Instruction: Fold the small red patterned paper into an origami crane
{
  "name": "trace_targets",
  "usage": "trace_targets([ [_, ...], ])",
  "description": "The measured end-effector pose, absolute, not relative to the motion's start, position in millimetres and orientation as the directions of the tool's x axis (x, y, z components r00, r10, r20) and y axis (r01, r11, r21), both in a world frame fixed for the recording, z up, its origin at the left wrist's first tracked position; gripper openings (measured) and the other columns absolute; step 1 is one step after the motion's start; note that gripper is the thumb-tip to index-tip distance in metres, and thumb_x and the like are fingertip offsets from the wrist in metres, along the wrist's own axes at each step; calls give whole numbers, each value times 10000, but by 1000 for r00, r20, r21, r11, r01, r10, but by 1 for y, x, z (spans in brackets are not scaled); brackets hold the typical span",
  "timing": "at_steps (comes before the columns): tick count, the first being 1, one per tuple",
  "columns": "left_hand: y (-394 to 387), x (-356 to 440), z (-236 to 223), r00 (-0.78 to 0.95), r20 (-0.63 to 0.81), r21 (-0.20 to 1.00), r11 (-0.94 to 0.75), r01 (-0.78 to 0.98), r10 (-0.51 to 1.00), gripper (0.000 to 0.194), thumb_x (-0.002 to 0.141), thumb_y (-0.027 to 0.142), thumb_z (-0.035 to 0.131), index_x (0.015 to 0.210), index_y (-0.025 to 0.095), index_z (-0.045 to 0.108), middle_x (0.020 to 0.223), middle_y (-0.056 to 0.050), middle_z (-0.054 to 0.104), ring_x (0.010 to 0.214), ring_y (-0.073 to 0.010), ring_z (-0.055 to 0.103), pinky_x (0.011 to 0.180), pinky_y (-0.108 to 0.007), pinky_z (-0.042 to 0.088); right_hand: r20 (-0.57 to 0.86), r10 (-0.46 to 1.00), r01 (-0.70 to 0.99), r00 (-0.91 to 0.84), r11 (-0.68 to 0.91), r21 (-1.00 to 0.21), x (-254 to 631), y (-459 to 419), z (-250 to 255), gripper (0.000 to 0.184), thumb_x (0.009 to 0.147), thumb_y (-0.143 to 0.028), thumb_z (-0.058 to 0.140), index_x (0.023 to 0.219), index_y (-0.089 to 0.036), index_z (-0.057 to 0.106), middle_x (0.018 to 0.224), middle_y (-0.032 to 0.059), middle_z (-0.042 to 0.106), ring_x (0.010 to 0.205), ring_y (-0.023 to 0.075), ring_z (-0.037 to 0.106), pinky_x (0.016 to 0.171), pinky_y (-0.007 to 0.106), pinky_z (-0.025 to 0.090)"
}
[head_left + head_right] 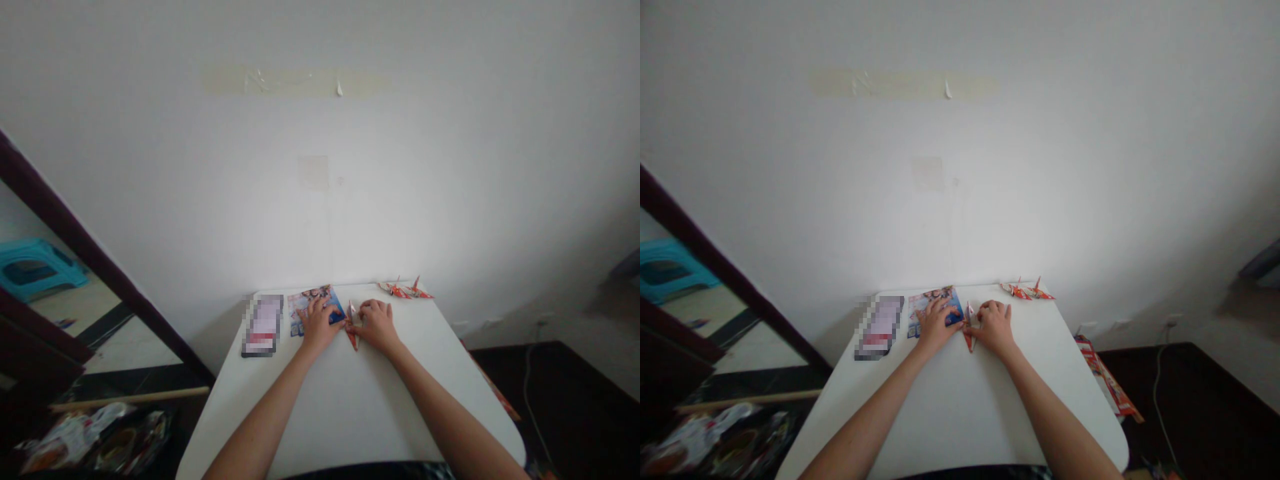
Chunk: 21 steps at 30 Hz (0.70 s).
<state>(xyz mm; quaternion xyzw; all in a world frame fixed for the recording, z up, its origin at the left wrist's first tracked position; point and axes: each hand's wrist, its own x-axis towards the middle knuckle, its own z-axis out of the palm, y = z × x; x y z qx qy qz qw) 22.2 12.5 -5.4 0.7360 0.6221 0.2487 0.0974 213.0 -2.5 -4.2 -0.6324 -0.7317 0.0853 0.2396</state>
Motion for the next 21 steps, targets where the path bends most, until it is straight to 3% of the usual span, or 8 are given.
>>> trace_targets([
  [8, 11, 22, -1, 94, 218, 433, -183, 883, 971, 269, 791, 462, 781, 1014, 315, 749, 1506, -56, 541, 1471, -380, 327, 1139, -815, 98, 246, 966, 877, -86, 190, -441, 213, -3, -5, 407, 793, -621, 708, 904, -230, 721, 1216, 91, 617, 1232, 328, 473, 1152, 604, 209],
  [21, 11, 21, 0, 62, 209, 409, -145, 901, 976, 321, 824, 540, 717, 1073, 339, 732, 1547, -56, 476, 1485, -379, 287, 1135, -814, 83, 180, 975, 880, -127, 195, -433, 216, -3, 1, 468, 678, -619, 798, 925, -233, 702, 1273, 99, 599, 1284, 354, 457, 1160, 656, 173],
])
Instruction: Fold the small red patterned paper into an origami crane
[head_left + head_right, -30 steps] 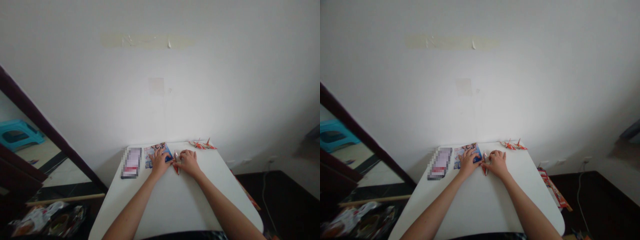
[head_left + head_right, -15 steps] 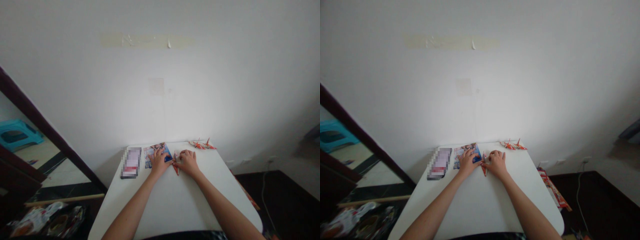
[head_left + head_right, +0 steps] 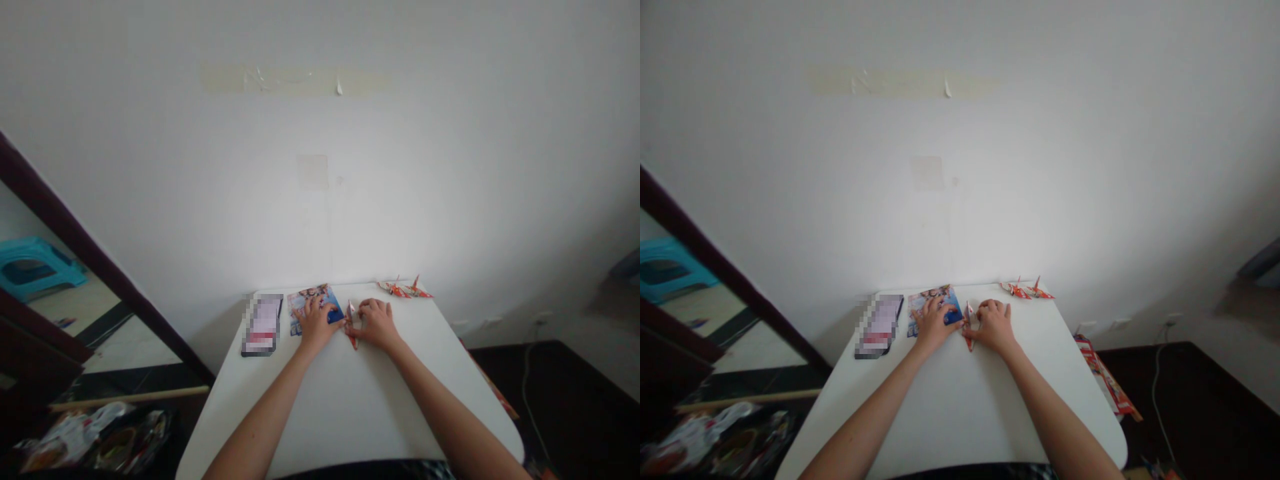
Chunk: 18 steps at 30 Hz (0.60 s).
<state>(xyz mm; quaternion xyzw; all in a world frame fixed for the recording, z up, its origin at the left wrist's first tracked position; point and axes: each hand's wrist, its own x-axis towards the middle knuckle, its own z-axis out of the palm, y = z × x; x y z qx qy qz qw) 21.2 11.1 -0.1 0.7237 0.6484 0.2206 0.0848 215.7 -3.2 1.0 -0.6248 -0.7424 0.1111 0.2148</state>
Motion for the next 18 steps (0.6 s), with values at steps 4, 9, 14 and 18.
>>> trace_targets([
  [4, 11, 21, -1, 64, 210, 404, -146, 903, 976, 323, 824, 547, 713, 1073, 342, 730, 1551, -61, 467, 1490, -375, 280, 1140, -807, 99, 161, 970, 863, -184, 238, -446, 222, -7, 4, 539, 632, -604, 826, 1004, -244, 677, 1327, 89, 578, 1317, 347, 451, 1176, 683, 141],
  [9, 11, 21, -1, 68, 188, 403, -141, 904, 980, 330, 823, 559, 708, 1080, 352, 727, 1564, -59, 453, 1495, -382, 275, 1129, -822, 97, 135, 960, 848, -247, 281, -450, 228, -11, 7, 616, 599, -597, 842, 1074, -256, 646, 1372, 99, 565, 1366, 349, 423, 1193, 694, 121],
  [14, 11, 21, 0, 68, 195, 414, -145, 899, 978, 332, 806, 551, 733, 1064, 343, 731, 1562, -65, 456, 1502, -378, 265, 1133, -817, 89, 94, 950, 850, -297, 308, -427, 233, -13, 9, 707, 574, -596, 850, 1147, -253, 620, 1408, 107, 536, 1390, 347, 411, 1202, 695, 119],
  [18, 10, 20, 1, 69, 190, 413, -144, 899, 979, 336, 800, 538, 744, 1073, 342, 731, 1564, -60, 454, 1500, -382, 268, 1137, -811, 93, 86, 943, 840, -323, 327, -433, 236, -14, 7, 727, 581, -611, 841, 1177, -267, 605, 1433, 112, 514, 1409, 344, 398, 1199, 706, 106],
])
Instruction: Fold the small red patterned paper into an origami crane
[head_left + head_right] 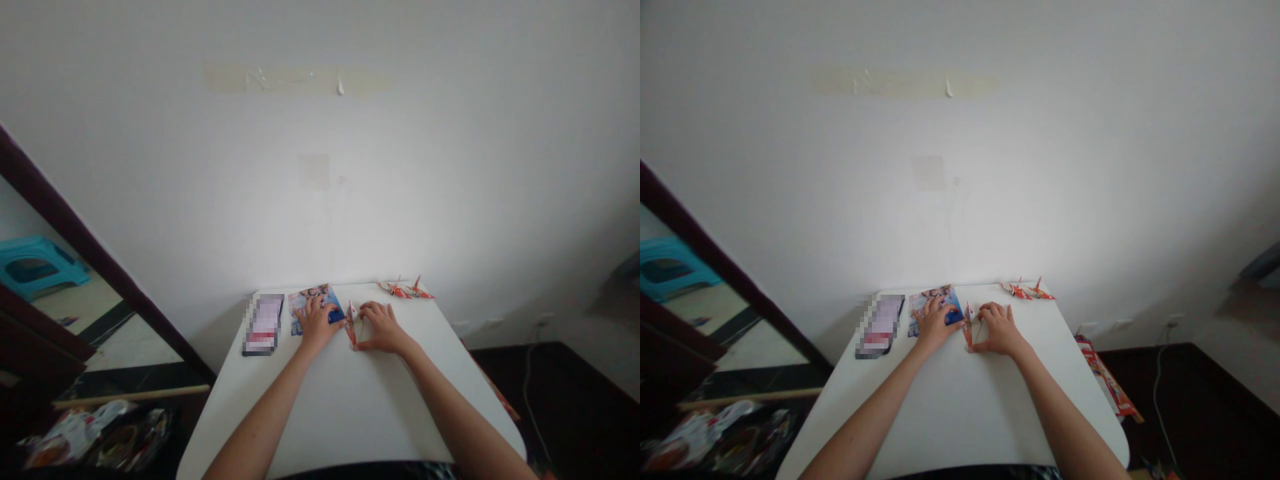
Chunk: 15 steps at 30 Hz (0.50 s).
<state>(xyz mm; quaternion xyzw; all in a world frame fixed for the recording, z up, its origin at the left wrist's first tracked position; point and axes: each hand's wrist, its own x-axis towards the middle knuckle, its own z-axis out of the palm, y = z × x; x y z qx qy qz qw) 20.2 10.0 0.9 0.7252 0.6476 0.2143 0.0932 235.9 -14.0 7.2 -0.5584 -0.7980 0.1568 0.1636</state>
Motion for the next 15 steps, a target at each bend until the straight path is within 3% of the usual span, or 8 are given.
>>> trace_targets([
  [8, 11, 19, -3, 79, 225, 404, -167, 899, 971, 387, 773, 546, 770, 1098, 342, 729, 1543, -71, 486, 1485, -374, 289, 1162, -775, 97, 120, 947, 819, -297, 317, -478, 236, -11, -1, 708, 570, -595, 863, 1156, -267, 638, 1427, 112, 532, 1413, 340, 397, 1199, 691, 79],
  [15, 9, 19, -2, 68, 257, 421, -175, 890, 964, 334, 753, 529, 793, 1044, 371, 752, 1492, -34, 539, 1458, -382, 333, 1150, -783, 139, 235, 954, 799, -189, 288, -528, 237, 4, -17, 178, 904, -409, 623, 972, -297, 744, 1275, 50, 666, 1284, 268, 534, 1175, 613, 212],
])
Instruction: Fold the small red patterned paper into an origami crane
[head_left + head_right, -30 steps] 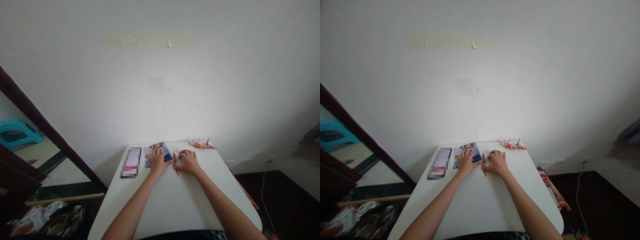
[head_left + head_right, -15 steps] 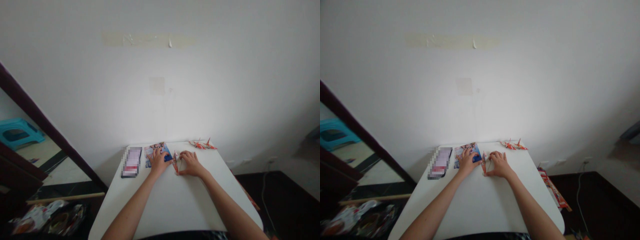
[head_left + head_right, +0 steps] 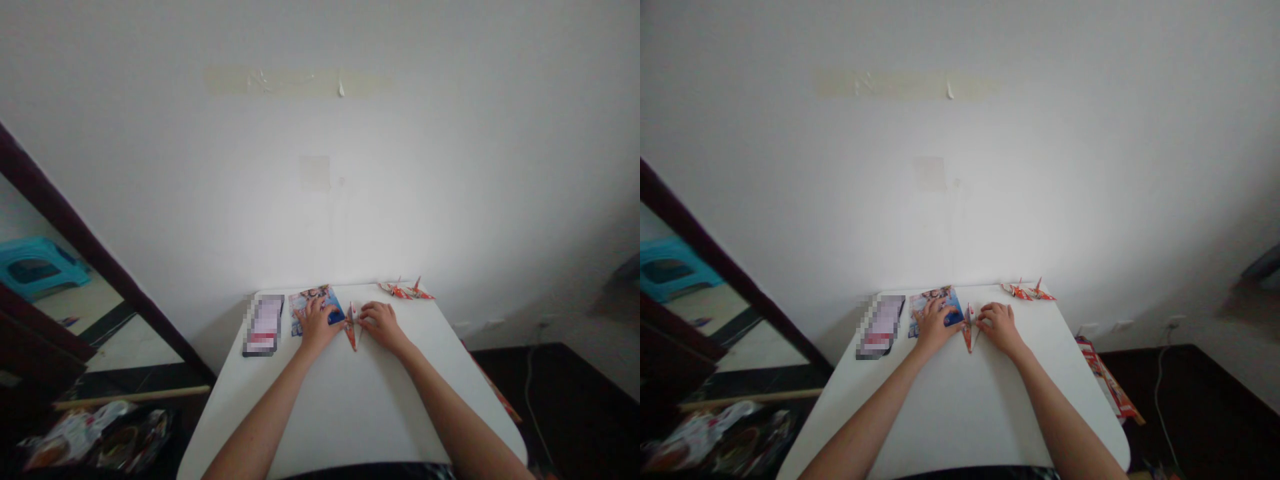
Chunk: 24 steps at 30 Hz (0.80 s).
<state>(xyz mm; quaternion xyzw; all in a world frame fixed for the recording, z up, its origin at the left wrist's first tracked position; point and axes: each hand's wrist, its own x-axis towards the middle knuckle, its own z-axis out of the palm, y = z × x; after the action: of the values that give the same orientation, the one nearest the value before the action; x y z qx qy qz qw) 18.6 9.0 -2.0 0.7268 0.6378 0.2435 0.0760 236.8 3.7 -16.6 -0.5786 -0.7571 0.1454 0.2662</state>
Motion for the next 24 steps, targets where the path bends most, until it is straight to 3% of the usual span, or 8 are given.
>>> trace_targets([
  [4, 5, 20, 3, 80, 263, 443, -194, 875, 962, 234, 756, 484, 803, 959, 369, 788, 1498, -18, 539, 1462, -377, 329, 1163, -786, 105, 267, 952, 791, -152, 279, -544, 236, 7, -21, 176, 900, -348, 612, 914, -270, 769, 1188, 57, 705, 1201, 260, 580, 1139, 537, 284],
  [12, 4, 21, 7, 122, 236, 477, -224, 850, 964, 103, 859, 384, 722, 896, 363, 816, 1487, -6, 572, 1475, -363, 320, 1161, -805, 62, 311, 939, 801, -144, 295, -521, 234, 4, -19, 176, 897, -364, 626, 895, -278, 779, 1150, 49, 718, 1176, 248, 581, 1112, 478, 313],
  [24, 8, 23, 1, 133, 233, 500, -236, 833, 963, 66, 841, 360, 754, 818, 330, 808, 1475, 6, 585, 1465, -362, 338, 1154, -794, 111, 330, 929, 764, -165, 332, -553, 234, 3, -20, 154, 895, -361, 638, 909, -299, 778, 1183, 37, 699, 1229, 255, 539, 1129, 515, 294],
])
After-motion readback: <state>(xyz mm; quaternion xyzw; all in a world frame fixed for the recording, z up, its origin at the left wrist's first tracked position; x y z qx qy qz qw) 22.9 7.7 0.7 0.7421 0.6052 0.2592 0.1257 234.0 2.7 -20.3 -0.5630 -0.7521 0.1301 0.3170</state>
